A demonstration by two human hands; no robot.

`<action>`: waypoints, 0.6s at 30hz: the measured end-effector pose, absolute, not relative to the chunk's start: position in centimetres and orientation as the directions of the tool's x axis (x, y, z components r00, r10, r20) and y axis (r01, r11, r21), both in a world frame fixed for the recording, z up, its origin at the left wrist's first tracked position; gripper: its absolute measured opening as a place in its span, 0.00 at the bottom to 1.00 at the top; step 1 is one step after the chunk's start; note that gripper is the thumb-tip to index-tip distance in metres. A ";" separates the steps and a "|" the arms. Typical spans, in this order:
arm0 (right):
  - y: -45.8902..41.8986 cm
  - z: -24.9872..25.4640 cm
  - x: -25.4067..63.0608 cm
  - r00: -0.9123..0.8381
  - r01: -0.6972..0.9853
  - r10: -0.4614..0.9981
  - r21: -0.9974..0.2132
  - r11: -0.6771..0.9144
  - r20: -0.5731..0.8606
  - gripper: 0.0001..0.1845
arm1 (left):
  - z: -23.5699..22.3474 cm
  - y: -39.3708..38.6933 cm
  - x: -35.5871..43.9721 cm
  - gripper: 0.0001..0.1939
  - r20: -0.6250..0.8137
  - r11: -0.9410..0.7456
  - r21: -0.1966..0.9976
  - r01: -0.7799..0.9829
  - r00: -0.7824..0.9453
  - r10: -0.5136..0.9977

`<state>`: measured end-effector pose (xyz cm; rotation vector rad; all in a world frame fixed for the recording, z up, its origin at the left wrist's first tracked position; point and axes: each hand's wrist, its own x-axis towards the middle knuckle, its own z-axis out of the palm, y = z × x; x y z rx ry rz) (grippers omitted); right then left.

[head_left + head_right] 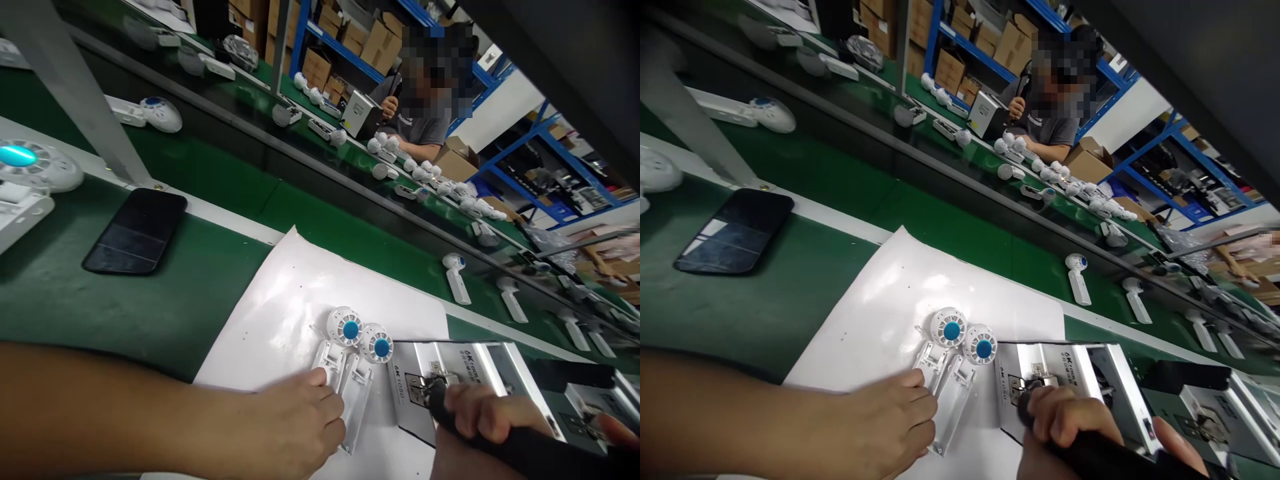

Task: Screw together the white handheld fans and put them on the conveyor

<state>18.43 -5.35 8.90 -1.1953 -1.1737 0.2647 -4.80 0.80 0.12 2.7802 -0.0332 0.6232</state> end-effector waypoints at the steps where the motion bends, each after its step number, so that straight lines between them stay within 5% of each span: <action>1: -5.0 9.0 17.9 0.319 0.332 0.803 -0.853 0.404 0.504 0.31 | 0.1 0.8 -4.7 0.07 0.430 -0.956 0.281 -0.085 0.902 0.046; 3: -3.5 9.1 15.7 0.173 0.212 0.884 -0.893 0.398 0.435 0.25 | -0.1 0.8 -4.6 0.06 0.434 -0.951 0.294 -0.095 0.900 0.045; 5: -1.5 8.9 12.5 0.385 0.127 0.717 -0.802 0.583 0.582 0.23 | -0.3 0.8 -4.4 0.06 0.444 -0.949 0.295 -0.108 0.895 0.037; 12: 2.0 7.1 7.9 0.539 0.101 0.707 -0.869 0.485 0.457 0.35 | -0.7 0.6 -4.1 0.10 0.481 -0.961 0.259 -0.098 0.876 0.040; 18: 2.6 6.0 8.0 0.512 0.044 0.740 -0.874 0.484 0.435 0.27 | -0.7 0.4 -4.2 0.08 0.476 -0.954 0.287 -0.083 0.877 0.067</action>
